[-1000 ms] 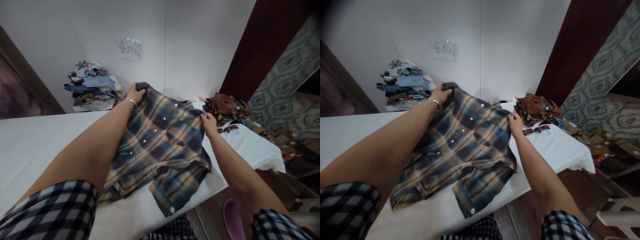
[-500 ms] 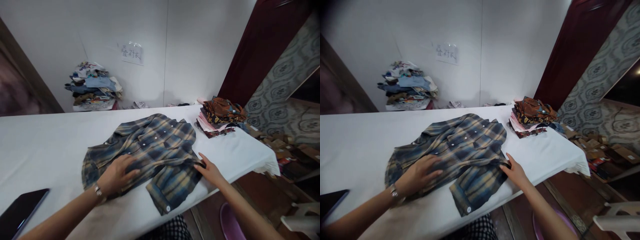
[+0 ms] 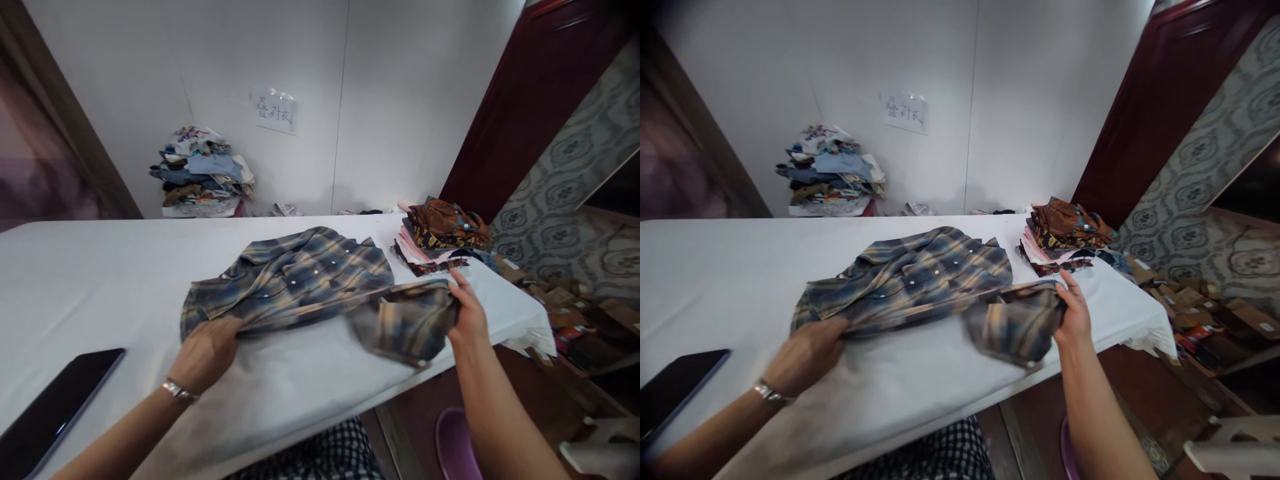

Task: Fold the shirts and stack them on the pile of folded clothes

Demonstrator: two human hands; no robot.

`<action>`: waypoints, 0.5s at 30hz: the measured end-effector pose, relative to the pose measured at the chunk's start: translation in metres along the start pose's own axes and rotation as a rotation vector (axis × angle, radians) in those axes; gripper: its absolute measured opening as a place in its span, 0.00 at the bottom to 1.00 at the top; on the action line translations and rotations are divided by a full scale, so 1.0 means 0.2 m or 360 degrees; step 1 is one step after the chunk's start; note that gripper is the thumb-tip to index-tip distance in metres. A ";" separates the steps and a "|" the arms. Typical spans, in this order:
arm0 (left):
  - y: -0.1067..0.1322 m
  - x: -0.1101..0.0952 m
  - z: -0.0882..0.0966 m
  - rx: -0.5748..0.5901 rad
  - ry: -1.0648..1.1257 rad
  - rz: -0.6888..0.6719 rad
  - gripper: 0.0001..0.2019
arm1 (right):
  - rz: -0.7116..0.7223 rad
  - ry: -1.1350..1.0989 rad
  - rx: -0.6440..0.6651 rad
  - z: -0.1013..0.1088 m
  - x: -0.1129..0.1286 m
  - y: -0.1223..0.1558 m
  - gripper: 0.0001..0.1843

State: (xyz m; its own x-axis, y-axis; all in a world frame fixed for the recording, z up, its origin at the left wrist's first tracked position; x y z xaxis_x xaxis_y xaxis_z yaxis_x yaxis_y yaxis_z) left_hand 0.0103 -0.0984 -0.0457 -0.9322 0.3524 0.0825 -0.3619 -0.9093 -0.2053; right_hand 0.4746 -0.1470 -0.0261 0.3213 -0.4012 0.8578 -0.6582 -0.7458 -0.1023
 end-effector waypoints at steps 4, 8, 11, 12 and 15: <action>0.11 0.11 0.10 -0.0269 0.0004 0.0171 0.13 | 0.0022 0.0127 0.0100 0.07 0.14 0.02 0.21; 0.24 0.16 0.06 -0.0161 0.0092 0.0145 0.12 | -0.0119 0.0256 0.0209 0.09 0.14 0.06 0.20; 0.28 0.18 0.00 -0.0020 0.0096 0.0202 0.13 | -0.0191 0.0387 0.0301 -0.01 0.09 -0.03 0.22; 0.27 0.18 -0.01 0.0002 0.0080 0.0231 0.14 | -0.0157 0.0423 0.0344 -0.08 0.08 -0.07 0.23; 0.22 0.22 -0.03 0.0103 0.0020 0.0351 0.17 | 0.0177 0.0465 0.0501 -0.40 0.08 -0.21 0.20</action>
State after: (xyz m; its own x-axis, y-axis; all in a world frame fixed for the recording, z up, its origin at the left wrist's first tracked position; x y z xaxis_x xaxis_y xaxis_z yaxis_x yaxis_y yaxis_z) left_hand -0.0468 -0.1225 -0.0564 -0.9888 0.1459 0.0301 -0.1488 -0.9768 -0.1540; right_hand 0.4521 -0.0800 0.0321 0.0244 -0.3547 0.9347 -0.4242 -0.8503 -0.3116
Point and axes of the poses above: each hand's wrist, its own y-axis away from the middle knuckle, its own z-axis out of the back of the hand, x = y × z, the point moved 3 cm from there along -y, towards the middle knuckle, and after that the axes turned 10 degrees about -y, right-handed, at the moved point
